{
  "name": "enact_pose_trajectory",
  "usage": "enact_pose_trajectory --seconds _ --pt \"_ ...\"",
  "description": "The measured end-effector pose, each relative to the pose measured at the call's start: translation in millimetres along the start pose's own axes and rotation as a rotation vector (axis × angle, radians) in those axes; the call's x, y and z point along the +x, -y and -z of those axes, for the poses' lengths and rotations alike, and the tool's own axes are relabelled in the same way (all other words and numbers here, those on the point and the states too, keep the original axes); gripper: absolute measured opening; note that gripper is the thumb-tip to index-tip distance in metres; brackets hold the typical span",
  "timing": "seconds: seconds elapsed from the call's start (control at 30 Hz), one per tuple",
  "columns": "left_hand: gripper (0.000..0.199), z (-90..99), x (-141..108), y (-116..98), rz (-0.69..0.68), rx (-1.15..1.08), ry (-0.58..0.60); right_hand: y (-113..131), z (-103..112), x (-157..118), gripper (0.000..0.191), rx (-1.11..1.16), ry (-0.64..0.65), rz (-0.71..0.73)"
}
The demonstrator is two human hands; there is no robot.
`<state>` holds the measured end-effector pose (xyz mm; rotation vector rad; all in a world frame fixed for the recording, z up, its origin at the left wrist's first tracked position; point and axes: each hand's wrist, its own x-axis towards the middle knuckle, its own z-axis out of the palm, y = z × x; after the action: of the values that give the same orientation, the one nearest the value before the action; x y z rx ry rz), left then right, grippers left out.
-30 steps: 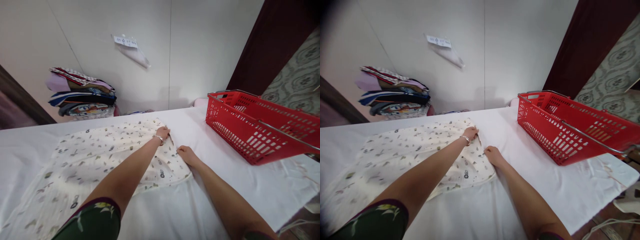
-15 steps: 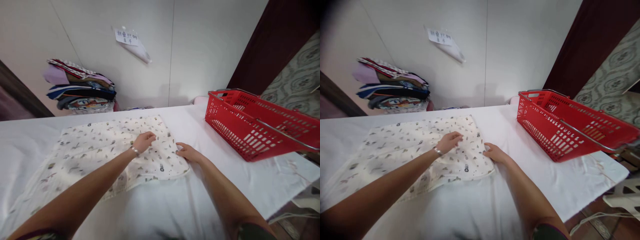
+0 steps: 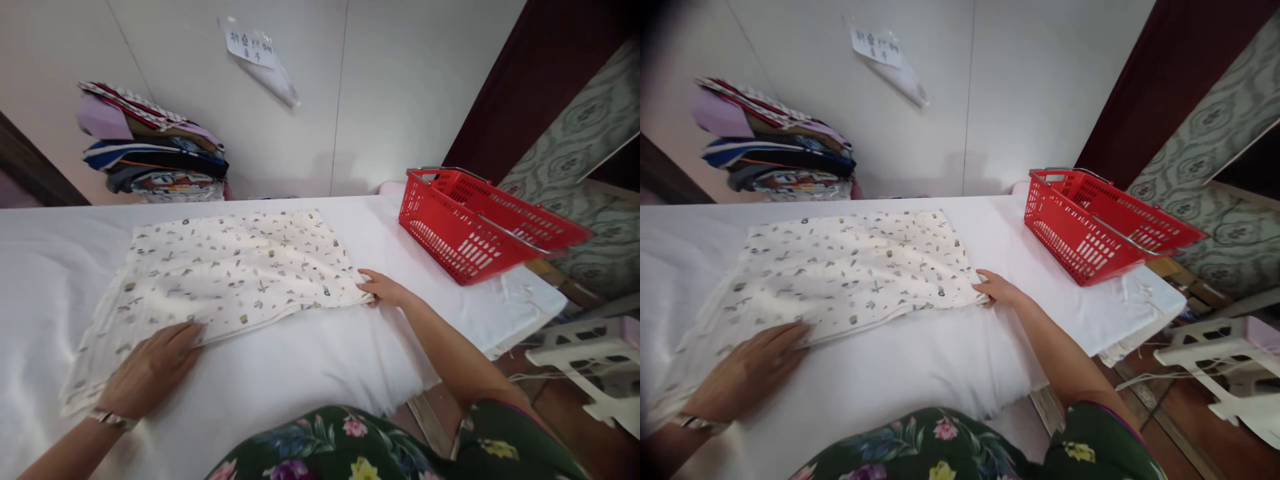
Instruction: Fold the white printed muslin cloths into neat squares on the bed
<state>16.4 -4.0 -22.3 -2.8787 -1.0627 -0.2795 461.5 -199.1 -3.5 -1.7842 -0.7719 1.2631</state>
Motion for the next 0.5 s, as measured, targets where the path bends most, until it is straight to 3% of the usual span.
enact_pose_trajectory --seconds 0.13,0.23,0.33,0.5 --pt "0.047 5.0 7 17 0.053 0.069 0.063 0 -8 -9 0.059 0.057 -0.112 0.022" --pt "0.048 15.0 5 35 0.113 0.056 0.019 -3 -13 -17 0.056 0.219 -0.184 0.012" --pt "0.050 16.1 -5 53 0.110 0.000 -0.004 -14 -20 -29 0.056 0.272 -0.148 0.023" --pt "0.055 -7.5 -27 70 0.019 -0.089 0.101 -34 -27 -50 0.053 0.330 -0.068 0.155"
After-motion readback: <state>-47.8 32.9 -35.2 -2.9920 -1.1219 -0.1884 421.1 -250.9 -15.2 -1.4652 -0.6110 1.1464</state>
